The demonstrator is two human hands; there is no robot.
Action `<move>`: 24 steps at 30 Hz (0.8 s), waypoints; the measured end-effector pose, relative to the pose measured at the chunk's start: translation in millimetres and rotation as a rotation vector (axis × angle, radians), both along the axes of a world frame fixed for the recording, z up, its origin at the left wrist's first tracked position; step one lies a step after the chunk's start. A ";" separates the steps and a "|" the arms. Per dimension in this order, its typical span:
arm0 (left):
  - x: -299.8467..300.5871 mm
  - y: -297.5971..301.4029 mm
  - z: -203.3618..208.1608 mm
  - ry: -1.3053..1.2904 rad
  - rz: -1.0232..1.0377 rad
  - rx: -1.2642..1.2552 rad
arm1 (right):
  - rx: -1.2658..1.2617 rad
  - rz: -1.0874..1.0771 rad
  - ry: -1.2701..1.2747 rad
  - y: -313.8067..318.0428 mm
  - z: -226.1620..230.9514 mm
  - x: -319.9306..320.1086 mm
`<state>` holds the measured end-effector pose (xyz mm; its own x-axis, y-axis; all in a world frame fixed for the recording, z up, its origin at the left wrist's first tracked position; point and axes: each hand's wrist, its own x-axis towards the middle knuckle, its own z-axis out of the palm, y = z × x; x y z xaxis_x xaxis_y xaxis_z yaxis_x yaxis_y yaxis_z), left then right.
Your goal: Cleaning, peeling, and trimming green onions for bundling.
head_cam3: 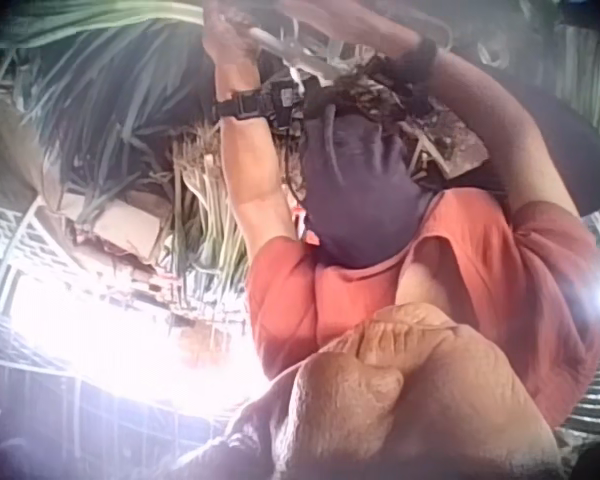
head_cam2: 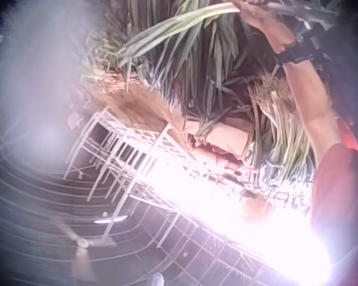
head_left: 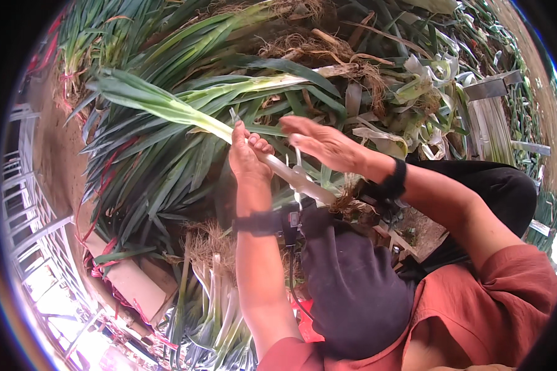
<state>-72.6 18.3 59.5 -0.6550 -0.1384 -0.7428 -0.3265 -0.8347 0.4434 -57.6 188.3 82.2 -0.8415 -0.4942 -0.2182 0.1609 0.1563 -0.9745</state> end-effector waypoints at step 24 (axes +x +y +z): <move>214.9 -238.6 171.5 -0.271 0.746 -1.484 | 0.702 0.178 0.454 92.8 -17.0 -43.4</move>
<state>142.4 -220.3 231.0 -0.0120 -0.9724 0.2330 -0.2731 0.2273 0.9347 -101.0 281.1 65.2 -0.8440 -0.5039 -0.1835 -0.3062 0.7337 -0.6066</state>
